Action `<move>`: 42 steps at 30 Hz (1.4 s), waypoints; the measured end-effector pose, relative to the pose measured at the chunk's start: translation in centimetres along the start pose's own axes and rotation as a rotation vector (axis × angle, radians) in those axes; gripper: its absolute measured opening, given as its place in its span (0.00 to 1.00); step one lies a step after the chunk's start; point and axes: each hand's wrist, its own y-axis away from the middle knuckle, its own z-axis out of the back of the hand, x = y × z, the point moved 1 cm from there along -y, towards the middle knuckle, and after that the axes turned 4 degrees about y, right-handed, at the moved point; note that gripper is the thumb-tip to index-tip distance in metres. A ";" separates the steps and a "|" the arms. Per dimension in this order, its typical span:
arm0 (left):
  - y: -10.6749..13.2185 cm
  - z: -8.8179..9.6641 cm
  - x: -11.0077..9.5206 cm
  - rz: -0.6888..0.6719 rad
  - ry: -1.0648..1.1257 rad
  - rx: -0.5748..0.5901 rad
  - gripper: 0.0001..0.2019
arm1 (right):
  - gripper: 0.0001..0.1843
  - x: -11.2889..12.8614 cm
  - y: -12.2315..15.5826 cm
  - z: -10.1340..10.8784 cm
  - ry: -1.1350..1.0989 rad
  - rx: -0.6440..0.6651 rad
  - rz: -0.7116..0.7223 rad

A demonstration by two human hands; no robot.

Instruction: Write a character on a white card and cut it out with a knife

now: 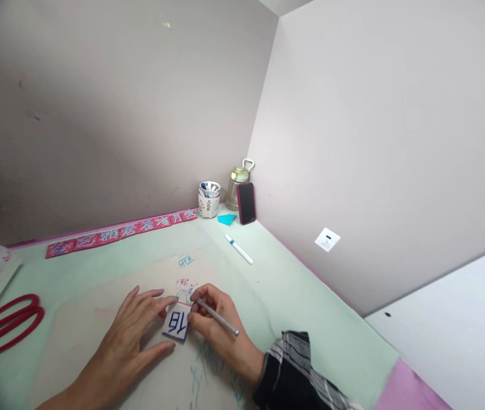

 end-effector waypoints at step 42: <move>0.3 -0.7 -1.0 0.089 0.004 -0.055 0.09 | 0.07 -0.3 2.1 -2.1 0.455 -0.031 0.238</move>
